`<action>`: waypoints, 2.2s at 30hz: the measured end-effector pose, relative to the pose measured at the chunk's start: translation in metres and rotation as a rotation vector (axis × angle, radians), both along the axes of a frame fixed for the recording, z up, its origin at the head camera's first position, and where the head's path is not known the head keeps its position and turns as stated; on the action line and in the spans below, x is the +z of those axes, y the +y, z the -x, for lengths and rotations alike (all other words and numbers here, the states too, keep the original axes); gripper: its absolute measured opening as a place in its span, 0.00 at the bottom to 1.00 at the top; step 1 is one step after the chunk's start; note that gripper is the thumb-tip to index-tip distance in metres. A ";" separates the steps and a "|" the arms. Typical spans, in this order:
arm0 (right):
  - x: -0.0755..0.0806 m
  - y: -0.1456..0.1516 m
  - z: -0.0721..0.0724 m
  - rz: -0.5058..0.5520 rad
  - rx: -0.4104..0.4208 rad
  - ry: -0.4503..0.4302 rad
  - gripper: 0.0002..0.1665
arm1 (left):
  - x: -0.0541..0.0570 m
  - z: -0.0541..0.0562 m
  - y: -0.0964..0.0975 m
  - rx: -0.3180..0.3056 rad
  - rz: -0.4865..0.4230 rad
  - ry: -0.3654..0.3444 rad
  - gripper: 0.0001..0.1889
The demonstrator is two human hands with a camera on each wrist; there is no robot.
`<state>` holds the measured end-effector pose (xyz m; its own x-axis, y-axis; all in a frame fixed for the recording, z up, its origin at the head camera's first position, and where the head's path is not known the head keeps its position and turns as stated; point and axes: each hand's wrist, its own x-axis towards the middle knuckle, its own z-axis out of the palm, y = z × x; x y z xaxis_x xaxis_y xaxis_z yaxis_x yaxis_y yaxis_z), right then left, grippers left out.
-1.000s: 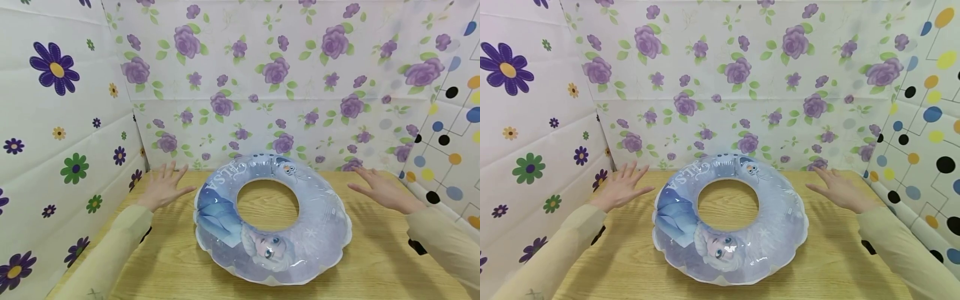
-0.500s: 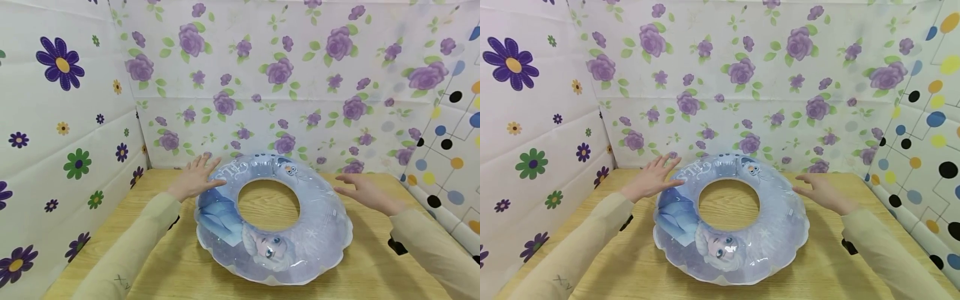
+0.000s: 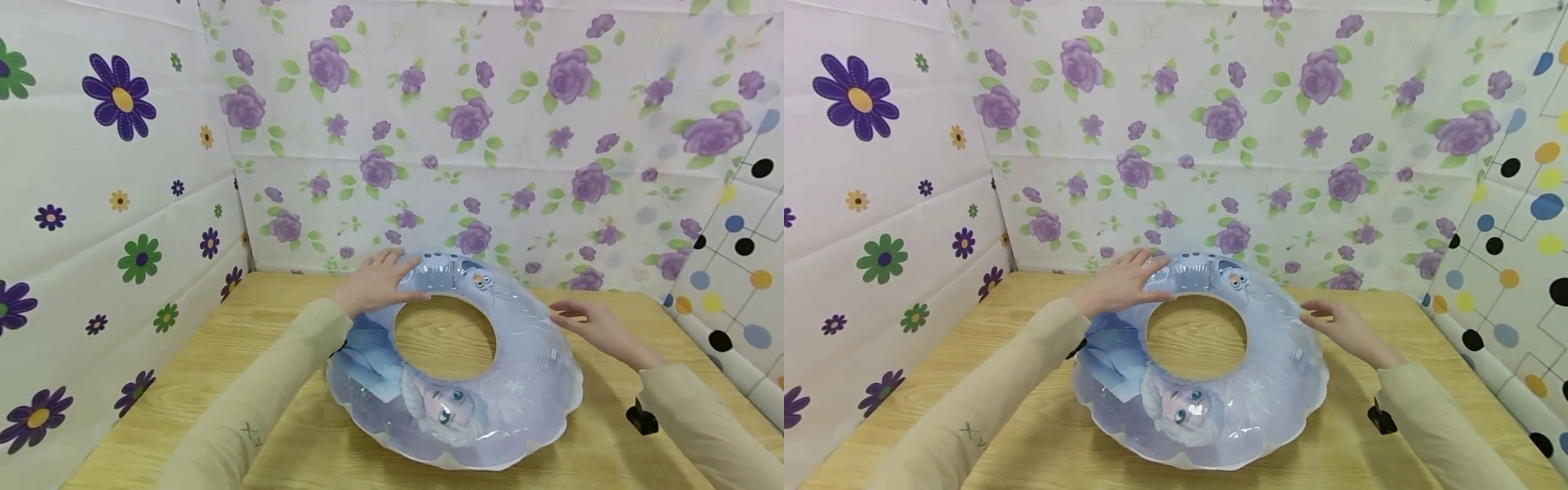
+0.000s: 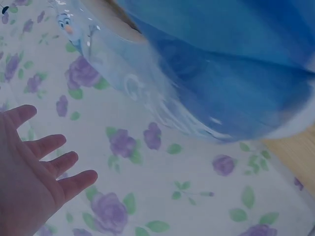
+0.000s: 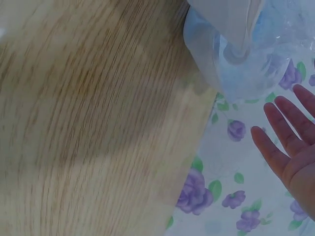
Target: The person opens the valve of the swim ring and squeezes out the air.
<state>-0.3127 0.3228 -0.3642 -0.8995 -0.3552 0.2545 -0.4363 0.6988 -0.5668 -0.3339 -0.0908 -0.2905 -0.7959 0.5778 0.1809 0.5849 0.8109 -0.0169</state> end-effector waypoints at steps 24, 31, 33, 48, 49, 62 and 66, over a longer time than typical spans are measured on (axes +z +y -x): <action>-0.006 0.003 -0.004 0.079 -0.006 -0.034 0.27 | -0.014 -0.003 0.123 -0.083 0.145 -0.010 0.46; -0.006 0.005 -0.005 0.100 -0.003 -0.047 0.26 | -0.026 -0.001 0.147 -0.096 0.123 -0.089 0.46; -0.006 0.005 -0.005 0.101 0.005 -0.052 0.26 | -0.030 -0.001 0.153 -0.098 0.119 -0.108 0.46; -0.009 0.009 -0.010 0.165 0.052 -0.062 0.22 | -0.056 0.000 0.181 -0.218 0.059 -0.223 0.45; -0.010 0.009 -0.010 0.166 0.057 -0.061 0.21 | -0.058 0.000 0.182 -0.223 0.059 -0.236 0.45; -0.014 0.011 -0.013 0.176 0.060 -0.090 0.21 | -0.078 0.006 0.189 -0.221 -0.003 -0.372 0.46; -0.015 0.012 -0.014 0.207 0.055 -0.096 0.20 | -0.083 0.008 0.191 -0.218 0.004 -0.360 0.47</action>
